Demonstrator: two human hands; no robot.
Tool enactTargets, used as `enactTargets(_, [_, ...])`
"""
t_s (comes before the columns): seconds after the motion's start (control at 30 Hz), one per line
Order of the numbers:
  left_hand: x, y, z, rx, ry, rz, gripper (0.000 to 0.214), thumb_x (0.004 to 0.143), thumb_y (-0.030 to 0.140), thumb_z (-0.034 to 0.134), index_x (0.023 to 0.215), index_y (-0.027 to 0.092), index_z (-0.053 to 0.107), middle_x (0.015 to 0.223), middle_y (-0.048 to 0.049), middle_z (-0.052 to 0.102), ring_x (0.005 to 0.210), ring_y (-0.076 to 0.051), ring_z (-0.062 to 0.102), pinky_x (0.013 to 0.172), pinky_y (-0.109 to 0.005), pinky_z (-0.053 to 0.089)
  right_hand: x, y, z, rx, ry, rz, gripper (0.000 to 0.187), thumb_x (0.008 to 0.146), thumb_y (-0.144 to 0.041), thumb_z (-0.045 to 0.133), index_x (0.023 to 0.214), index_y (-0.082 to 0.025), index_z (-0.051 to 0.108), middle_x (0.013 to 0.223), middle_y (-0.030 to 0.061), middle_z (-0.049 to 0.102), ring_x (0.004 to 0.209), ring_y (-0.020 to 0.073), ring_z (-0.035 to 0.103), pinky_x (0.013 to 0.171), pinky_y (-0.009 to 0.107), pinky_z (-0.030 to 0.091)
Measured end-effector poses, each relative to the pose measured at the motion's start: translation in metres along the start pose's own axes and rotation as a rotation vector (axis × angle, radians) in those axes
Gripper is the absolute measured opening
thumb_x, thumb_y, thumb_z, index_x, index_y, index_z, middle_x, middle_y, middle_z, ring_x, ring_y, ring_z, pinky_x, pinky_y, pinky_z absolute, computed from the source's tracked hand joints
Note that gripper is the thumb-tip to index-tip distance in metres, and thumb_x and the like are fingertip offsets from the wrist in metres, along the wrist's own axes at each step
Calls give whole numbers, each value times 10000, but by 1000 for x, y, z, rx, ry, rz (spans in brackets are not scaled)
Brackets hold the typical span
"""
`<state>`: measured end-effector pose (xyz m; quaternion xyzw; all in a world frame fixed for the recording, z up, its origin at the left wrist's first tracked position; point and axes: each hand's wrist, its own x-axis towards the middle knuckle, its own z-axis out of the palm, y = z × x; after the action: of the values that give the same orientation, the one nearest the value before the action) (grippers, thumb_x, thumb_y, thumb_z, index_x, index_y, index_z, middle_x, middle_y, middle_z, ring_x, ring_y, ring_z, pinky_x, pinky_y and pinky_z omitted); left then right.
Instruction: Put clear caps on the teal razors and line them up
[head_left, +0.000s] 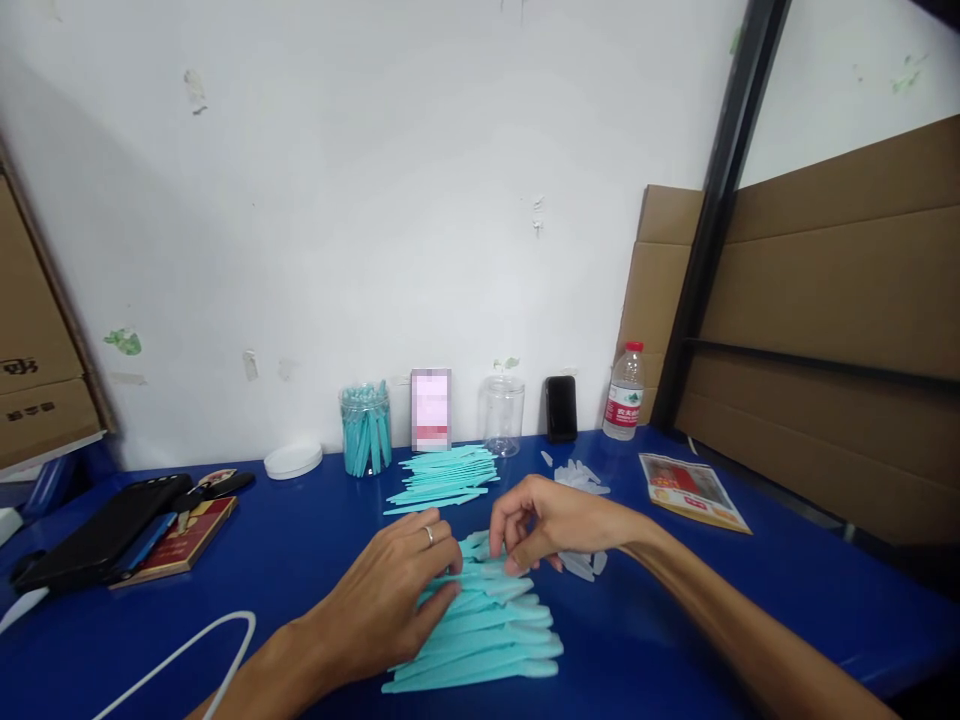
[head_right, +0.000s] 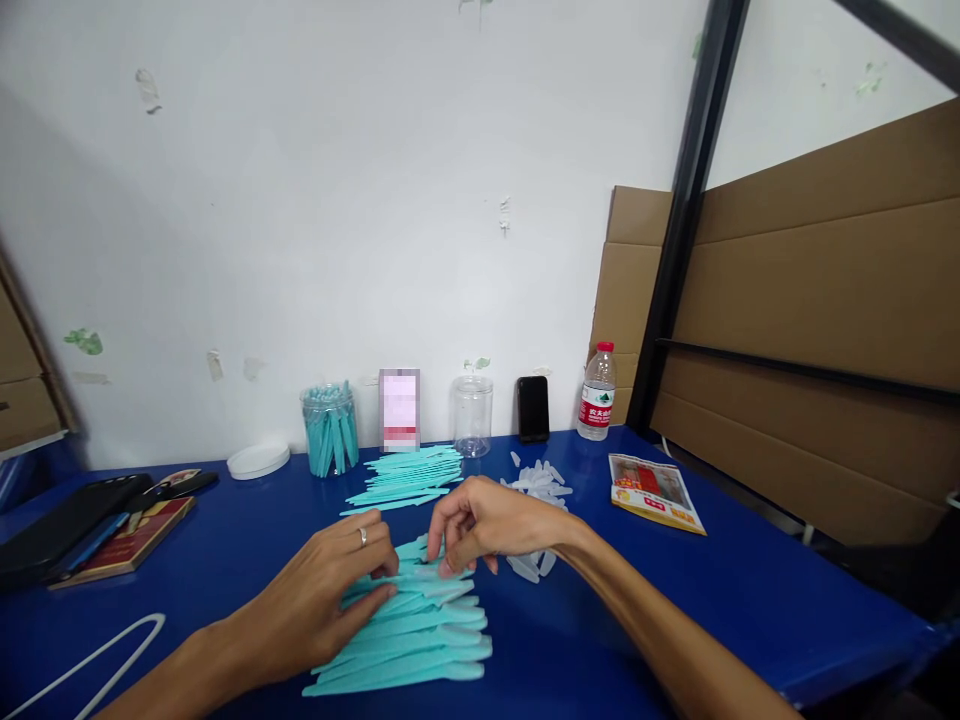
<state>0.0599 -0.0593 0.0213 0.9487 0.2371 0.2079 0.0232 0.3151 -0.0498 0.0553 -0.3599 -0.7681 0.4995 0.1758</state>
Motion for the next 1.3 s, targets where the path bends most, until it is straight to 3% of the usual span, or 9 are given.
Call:
enactTargets(0.17, [2,0,1,15,41,21,94,932,152,449,886,205,512,854,-18,559,769,-167,498,696,-299,380,-2,-3,2,-40,2,-15,274,675,-372,792,768,-137,685,670,-7,643,563,98,537,405,165,400])
enactTargets(0.4, [1,3,-1,32,-61,6,80,875,242,564,940,223,522,918,-19,571,871,-198,513,781,-329,389,-4,-8,12,-226,-48,6,222,685,-327,790,696,-145,663,603,-37,597,528,79,512,472,176,381])
enactTargets(0.63, [1,3,-1,48,-136,4,56,869,260,568,905,226,540,905,-14,562,860,-198,494,784,-340,394,-2,-6,16,-400,-78,-41,177,696,-268,772,680,-150,640,640,-37,583,606,94,523,560,195,381])
enactTargets(0.9, [1,4,3,67,-131,0,33,883,230,542,912,227,557,909,-24,571,866,-200,504,786,-330,404,-3,-3,12,-434,-51,-19,251,684,-300,783,656,-165,573,572,-71,522,515,73,459,477,187,318])
enactTargets(1.1, [2,-2,3,16,-83,-18,41,893,237,532,906,222,568,890,-16,584,836,-182,536,804,-323,420,-2,1,-5,-282,149,-89,258,741,-380,741,718,-160,608,597,-47,533,551,91,466,507,204,344])
enactTargets(1.2, [6,-20,5,14,17,-133,124,925,236,463,892,218,581,857,-16,591,809,-178,547,788,-321,436,2,10,-19,-254,334,-90,239,781,-367,689,710,-156,602,589,-35,535,545,96,461,506,211,332])
enactTargets(1.3, [6,-45,7,44,78,-249,180,944,243,429,975,211,603,940,-43,619,913,-219,566,861,-381,444,5,21,-32,-233,516,-83,245,791,-367,656,691,-157,577,564,-33,527,536,102,472,520,216,343])
